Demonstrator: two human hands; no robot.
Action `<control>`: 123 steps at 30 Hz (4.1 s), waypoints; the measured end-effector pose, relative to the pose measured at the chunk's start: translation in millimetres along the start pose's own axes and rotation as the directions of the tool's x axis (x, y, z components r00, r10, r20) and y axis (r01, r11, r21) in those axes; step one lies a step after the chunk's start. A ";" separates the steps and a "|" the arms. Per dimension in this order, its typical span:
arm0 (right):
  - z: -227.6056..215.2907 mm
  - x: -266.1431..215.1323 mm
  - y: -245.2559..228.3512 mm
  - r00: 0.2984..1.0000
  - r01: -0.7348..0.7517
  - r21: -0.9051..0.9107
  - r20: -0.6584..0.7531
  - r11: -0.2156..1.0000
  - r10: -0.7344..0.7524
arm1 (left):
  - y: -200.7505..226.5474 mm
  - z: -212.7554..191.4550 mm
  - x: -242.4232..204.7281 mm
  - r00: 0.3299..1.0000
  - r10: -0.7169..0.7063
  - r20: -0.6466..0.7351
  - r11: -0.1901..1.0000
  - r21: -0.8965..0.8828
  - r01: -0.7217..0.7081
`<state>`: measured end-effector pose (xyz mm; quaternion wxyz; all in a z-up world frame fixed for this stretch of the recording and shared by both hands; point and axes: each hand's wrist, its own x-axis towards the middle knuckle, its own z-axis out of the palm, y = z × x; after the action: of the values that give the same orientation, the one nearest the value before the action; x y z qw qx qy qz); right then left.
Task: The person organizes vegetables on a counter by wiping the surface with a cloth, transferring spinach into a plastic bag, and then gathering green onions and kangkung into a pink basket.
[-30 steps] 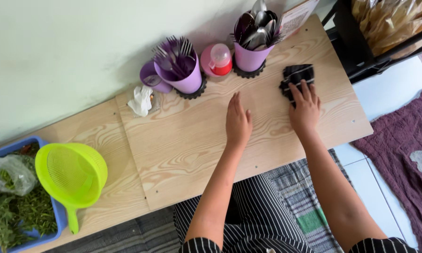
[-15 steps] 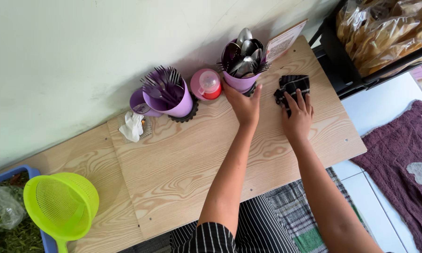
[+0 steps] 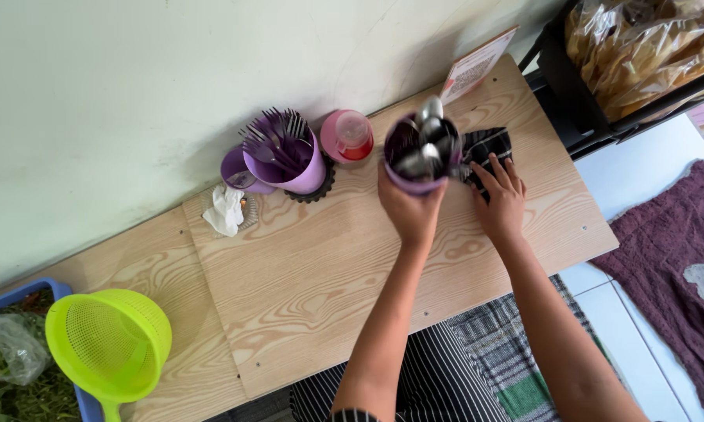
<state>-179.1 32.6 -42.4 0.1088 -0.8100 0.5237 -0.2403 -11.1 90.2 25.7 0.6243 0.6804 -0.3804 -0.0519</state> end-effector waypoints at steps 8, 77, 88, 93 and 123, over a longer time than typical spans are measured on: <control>44.7 17.3 -57.7 0.957 0.240 0.013 0.164 0.971 -0.238 | 4.1 -94.1 -43.1 0.987 -0.155 0.050 0.983 0.103 0.149; -19.1 7.3 52.9 0.998 0.021 -0.158 0.055 0.987 -0.012 | -71.8 -0.3 16.8 0.905 -0.011 0.425 0.792 0.556 -0.251; 25.6 -46.9 -5.5 0.996 -0.043 -0.158 -0.085 0.987 0.030 | -59.1 -132.2 -48.5 0.966 0.043 0.254 0.913 0.383 -0.141; 69.4 -86.5 -139.5 0.970 0.237 -0.020 0.053 0.971 -0.236 | -62.7 -163.4 -24.0 0.978 -0.157 0.137 0.917 0.388 0.093; 56.6 -60.8 -201.2 0.917 0.308 0.155 0.213 0.939 -0.336 | -64.7 -126.2 95.4 0.932 -0.137 -0.335 0.986 0.047 0.161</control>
<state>-10.9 169.2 -21.7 0.1771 -0.9001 0.3513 -0.1874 154.4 132.4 33.9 0.6479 0.7288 -0.2193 0.0296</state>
